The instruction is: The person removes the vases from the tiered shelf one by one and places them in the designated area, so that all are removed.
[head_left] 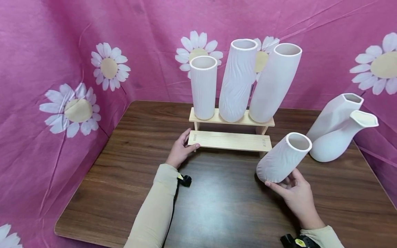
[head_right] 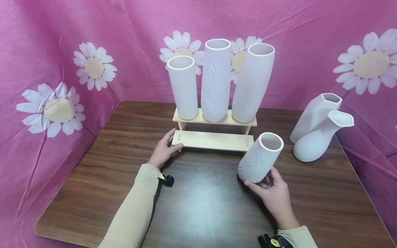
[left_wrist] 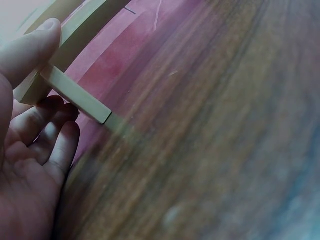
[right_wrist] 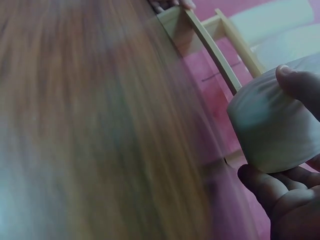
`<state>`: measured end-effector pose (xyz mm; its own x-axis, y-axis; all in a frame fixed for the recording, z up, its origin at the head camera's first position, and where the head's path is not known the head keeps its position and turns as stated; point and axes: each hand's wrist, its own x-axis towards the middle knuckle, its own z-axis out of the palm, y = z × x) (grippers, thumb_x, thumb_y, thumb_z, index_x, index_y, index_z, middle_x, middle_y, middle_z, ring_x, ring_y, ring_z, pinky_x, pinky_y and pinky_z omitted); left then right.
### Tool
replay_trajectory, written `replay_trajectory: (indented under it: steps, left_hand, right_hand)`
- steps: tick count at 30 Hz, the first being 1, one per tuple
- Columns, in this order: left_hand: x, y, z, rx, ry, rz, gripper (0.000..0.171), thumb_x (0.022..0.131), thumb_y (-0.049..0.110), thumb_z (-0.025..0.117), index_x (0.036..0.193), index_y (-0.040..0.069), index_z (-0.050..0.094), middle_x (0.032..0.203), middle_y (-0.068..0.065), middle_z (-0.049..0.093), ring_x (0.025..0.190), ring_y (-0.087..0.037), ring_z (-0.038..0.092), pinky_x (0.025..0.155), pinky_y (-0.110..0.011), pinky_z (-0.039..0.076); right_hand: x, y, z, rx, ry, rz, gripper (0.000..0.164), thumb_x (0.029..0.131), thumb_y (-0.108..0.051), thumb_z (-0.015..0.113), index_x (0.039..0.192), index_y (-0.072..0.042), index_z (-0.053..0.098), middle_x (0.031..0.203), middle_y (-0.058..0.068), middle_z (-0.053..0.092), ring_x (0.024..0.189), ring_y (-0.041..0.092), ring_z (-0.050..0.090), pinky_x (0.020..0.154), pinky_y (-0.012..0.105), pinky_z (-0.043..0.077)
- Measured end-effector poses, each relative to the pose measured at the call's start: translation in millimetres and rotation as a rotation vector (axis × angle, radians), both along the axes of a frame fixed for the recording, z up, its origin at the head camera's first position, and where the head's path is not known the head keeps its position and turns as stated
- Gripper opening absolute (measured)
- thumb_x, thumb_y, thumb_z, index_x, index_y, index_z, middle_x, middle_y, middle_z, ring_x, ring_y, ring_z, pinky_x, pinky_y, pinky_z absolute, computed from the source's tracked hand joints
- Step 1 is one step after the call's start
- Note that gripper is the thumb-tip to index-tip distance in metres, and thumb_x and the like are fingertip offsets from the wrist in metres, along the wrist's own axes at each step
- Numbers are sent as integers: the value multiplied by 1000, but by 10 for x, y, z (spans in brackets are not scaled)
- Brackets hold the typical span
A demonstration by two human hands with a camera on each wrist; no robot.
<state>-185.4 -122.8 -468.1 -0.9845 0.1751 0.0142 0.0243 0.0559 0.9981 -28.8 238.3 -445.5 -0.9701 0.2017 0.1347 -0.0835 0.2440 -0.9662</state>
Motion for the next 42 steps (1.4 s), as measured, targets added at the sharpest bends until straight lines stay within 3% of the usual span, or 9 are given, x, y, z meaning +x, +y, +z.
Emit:
replay_trajectory:
  steps: [12,21,29,39,42]
  left_hand:
    - [-13,-3,-40,9,9,-2,85,88,2,76,157,1,27,152,-14,47,130,-26,53,96,-24,51]
    - [-4,6,-15,40,8,-22,87,89,-3,73,158,-1,20,153,-19,43,130,-33,52,91,-21,53]
    - [0,21,-29,24,17,-9,84,88,-2,74,157,-1,26,150,-18,48,126,-31,56,90,-22,54]
    - [-29,31,16,19,-5,-4,84,89,-2,74,157,-1,25,151,-19,46,125,-32,56,87,-22,54]
    - [9,19,45,16,-19,-11,84,88,-3,73,157,-2,24,152,-20,45,125,-32,56,88,-23,55]
  right_hand:
    - [20,229,-86,-10,63,13,76,68,22,81,132,-11,55,115,-9,65,101,-2,64,81,13,53]
    - [21,380,-106,68,21,-49,80,69,20,82,131,-20,50,116,-15,60,103,-8,60,81,9,51]
    - [22,499,-130,-127,58,-44,82,67,27,77,132,-16,50,118,-8,63,102,-2,63,80,12,53]
    - [-69,705,-115,-109,29,-94,77,69,21,80,132,-13,52,120,-7,62,108,-2,60,84,9,50]
    - [-88,766,-127,-108,13,-114,75,70,20,81,129,-15,52,118,-9,62,107,-3,59,84,8,49]
